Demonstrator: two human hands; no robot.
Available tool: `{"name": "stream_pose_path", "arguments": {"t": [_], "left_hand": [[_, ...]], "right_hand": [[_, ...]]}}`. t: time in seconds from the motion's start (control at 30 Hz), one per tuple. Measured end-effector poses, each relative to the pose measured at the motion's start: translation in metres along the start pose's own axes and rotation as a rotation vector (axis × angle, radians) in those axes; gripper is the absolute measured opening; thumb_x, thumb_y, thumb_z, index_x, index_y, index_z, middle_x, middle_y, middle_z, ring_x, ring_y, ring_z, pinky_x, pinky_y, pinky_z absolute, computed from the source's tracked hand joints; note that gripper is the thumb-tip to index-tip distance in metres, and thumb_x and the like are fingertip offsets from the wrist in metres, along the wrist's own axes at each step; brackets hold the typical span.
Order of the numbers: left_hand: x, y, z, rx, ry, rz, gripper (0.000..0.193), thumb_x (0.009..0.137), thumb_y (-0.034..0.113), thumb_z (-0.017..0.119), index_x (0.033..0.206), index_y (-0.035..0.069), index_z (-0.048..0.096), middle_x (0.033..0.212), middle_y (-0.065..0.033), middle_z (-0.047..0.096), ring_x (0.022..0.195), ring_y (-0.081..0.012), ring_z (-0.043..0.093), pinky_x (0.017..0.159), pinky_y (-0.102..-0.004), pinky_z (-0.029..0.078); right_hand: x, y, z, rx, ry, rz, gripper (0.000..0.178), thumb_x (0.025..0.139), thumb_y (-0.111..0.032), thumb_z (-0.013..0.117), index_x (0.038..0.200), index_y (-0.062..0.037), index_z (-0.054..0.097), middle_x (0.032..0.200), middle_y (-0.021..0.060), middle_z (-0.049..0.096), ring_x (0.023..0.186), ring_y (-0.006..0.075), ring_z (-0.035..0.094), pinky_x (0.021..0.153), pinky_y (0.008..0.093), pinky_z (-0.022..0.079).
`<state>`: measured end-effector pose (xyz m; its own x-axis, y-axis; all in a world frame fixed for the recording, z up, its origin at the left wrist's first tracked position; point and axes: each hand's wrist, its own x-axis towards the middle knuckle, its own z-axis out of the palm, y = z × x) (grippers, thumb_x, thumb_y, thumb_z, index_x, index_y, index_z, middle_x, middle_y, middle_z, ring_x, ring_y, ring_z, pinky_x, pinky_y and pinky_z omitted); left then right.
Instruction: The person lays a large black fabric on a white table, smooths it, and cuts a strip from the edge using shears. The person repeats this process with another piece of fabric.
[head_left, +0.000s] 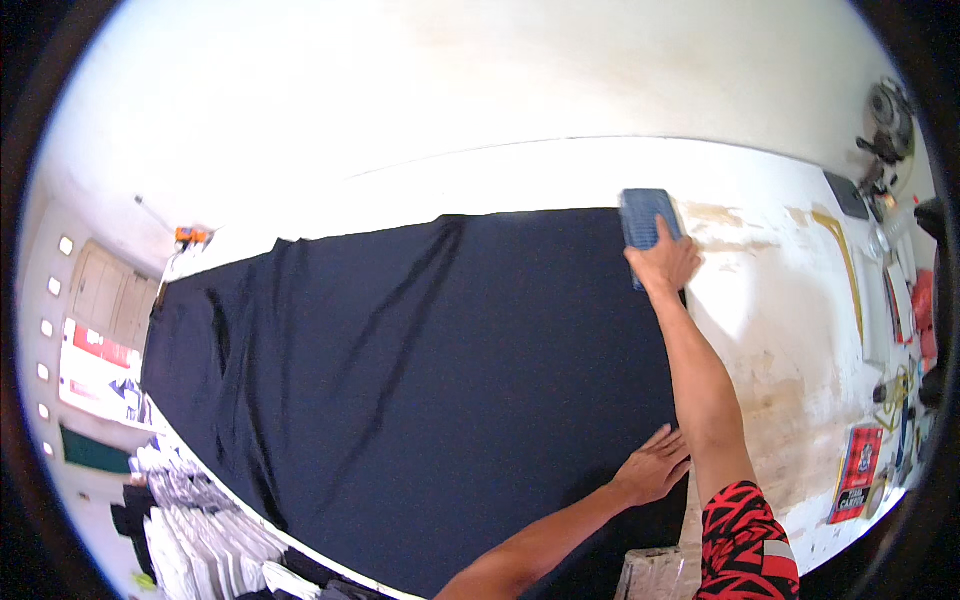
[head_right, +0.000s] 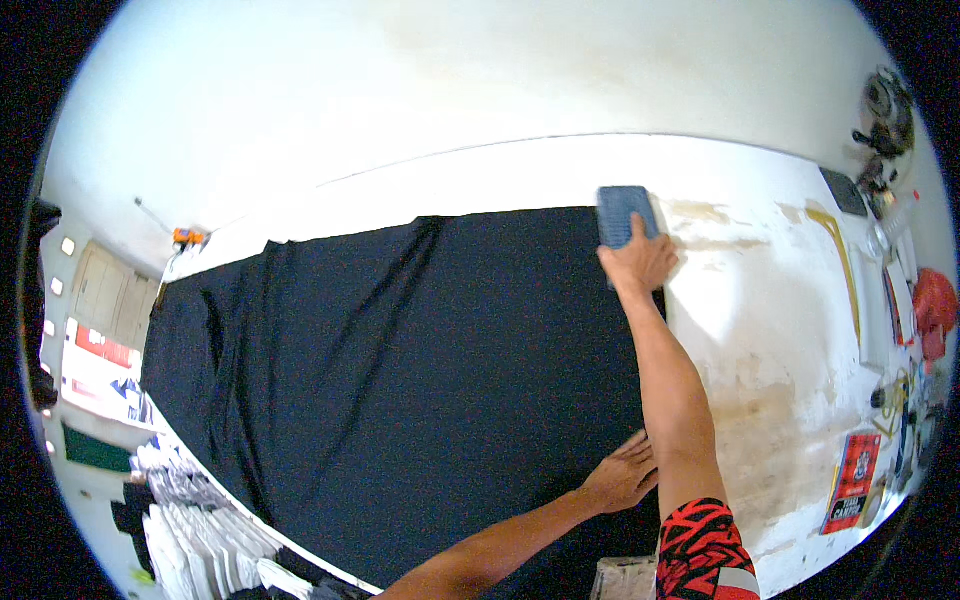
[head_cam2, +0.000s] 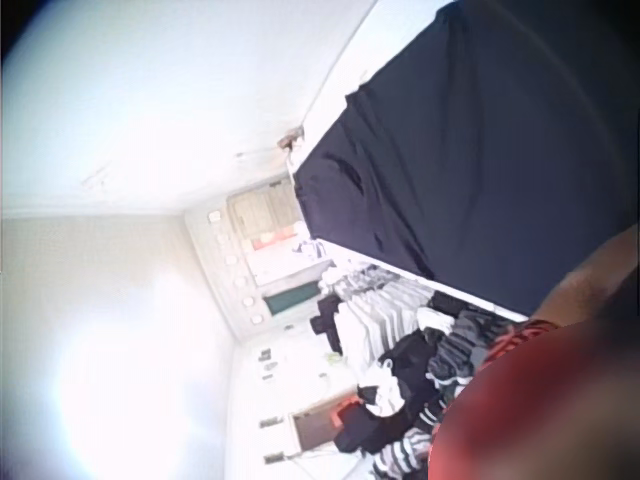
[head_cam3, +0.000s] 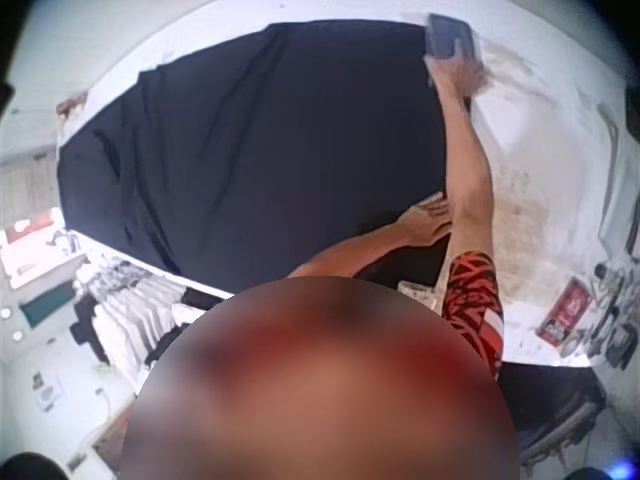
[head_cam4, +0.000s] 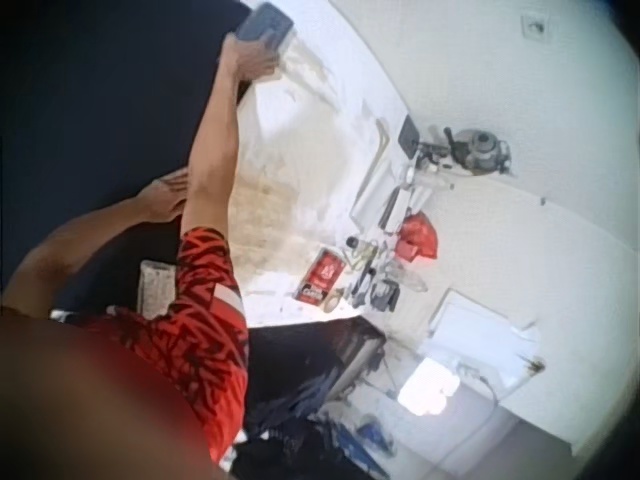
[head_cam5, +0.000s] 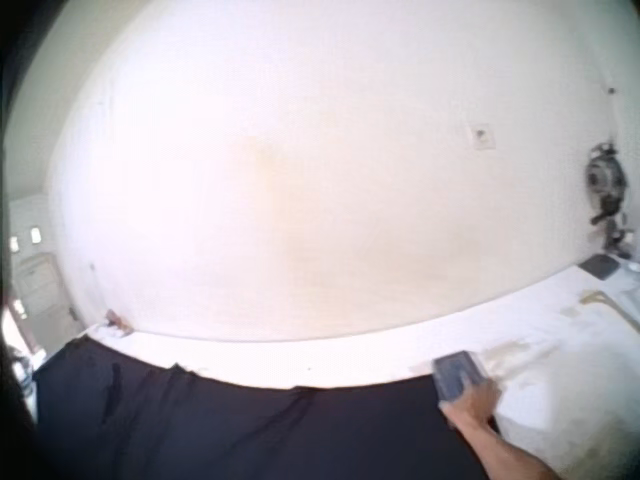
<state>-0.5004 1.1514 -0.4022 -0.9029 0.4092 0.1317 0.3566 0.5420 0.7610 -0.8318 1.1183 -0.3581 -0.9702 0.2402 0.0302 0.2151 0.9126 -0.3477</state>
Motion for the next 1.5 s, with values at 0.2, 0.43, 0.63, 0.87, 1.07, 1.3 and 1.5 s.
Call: {"name": "stream_pose_path", "arguments": {"t": [0.2, 0.43, 0.63, 0.87, 1.07, 1.3, 1.5], "left_hand": [[-0.220, -0.032, -0.120, 0.156, 0.532, -0.311, 0.047, 0.096, 0.003, 0.073, 0.142, 0.001, 0.064, 0.146, -0.0235, 0.066, 0.139, -0.0461, 0.061, 0.119, -0.0535, 0.049], [-0.570, -0.009, -0.131, 0.581, 0.624, -1.154, 0.063, 0.112, 0.034, 0.054, 0.167, 0.004, 0.047, 0.177, -0.0235, 0.035, 0.168, -0.0459, 0.023, 0.137, -0.0599, 0.014], [-0.660, 0.021, -0.097, 0.485, 0.520, -1.064, 0.070, 0.115, 0.046, 0.048, 0.174, 0.010, 0.036, 0.183, -0.0216, 0.022, 0.171, -0.0438, 0.009, 0.137, -0.0623, 0.009], [-0.781, -0.005, -0.158, -0.060, 0.184, -0.520, 0.053, 0.110, 0.036, 0.061, 0.155, 0.007, 0.063, 0.166, -0.0184, 0.055, 0.162, -0.0310, 0.042, 0.137, -0.0560, 0.024], [-1.005, -0.045, -0.253, -0.180, 0.838, -0.915, 0.044, 0.108, 0.030, 0.065, 0.147, 0.010, 0.069, 0.126, -0.0176, 0.080, 0.113, -0.0411, 0.076, 0.101, -0.0480, 0.059], [-1.218, -0.094, -0.374, -0.206, 1.195, -1.296, 0.045, 0.106, 0.029, 0.067, 0.145, 0.008, 0.071, 0.121, -0.0193, 0.081, 0.108, -0.0411, 0.078, 0.097, -0.0480, 0.061], [-1.369, -0.164, -0.445, -0.248, 1.177, -1.379, 0.049, 0.108, 0.033, 0.068, 0.147, 0.004, 0.068, 0.120, -0.0236, 0.081, 0.109, -0.0392, 0.079, 0.097, -0.0449, 0.061]], "right_hand": [[-0.009, 0.009, 0.014, -0.116, 0.098, -0.101, 0.088, 0.094, -0.072, 0.068, 0.165, -0.0206, 0.055, 0.165, 0.0342, 0.046, 0.157, 0.0494, 0.040, 0.125, 0.0650, 0.032], [-0.254, 0.129, 0.021, -0.354, 0.190, -0.549, 0.056, 0.116, -0.041, 0.051, 0.160, -0.0073, 0.058, 0.172, 0.0275, 0.044, 0.158, 0.0453, 0.042, 0.129, 0.0590, 0.034], [-0.304, 0.137, 0.015, -0.666, -0.033, 0.060, 0.071, 0.118, -0.061, 0.023, 0.177, -0.0205, 0.029, 0.183, 0.0196, 0.025, 0.168, 0.0373, 0.026, 0.128, 0.0717, 0.029], [-0.570, -0.119, 0.015, -0.171, 0.158, -0.668, 0.055, 0.120, -0.030, 0.038, 0.154, 0.0097, 0.054, 0.166, 0.0336, 0.047, 0.157, 0.0487, 0.042, 0.129, 0.0568, 0.035], [-0.959, -0.335, 0.056, 0.435, -0.267, -1.314, 0.041, 0.107, -0.011, 0.058, 0.144, 0.0064, 0.063, 0.142, 0.0274, 0.064, 0.132, 0.0457, 0.060, 0.118, 0.0543, 0.044], [-1.204, -0.553, 0.155, 0.353, -0.389, -1.534, 0.064, 0.097, -0.011, 0.071, 0.156, 0.0051, 0.052, 0.134, 0.0252, 0.058, 0.124, 0.0446, 0.058, 0.104, 0.0527, 0.050], [-1.317, -0.711, 0.237, 0.084, -0.491, -1.362, 0.054, 0.094, -0.014, 0.073, 0.142, 0.0064, 0.059, 0.131, 0.0273, 0.058, 0.125, 0.0455, 0.057, 0.103, 0.0532, 0.051]]}}
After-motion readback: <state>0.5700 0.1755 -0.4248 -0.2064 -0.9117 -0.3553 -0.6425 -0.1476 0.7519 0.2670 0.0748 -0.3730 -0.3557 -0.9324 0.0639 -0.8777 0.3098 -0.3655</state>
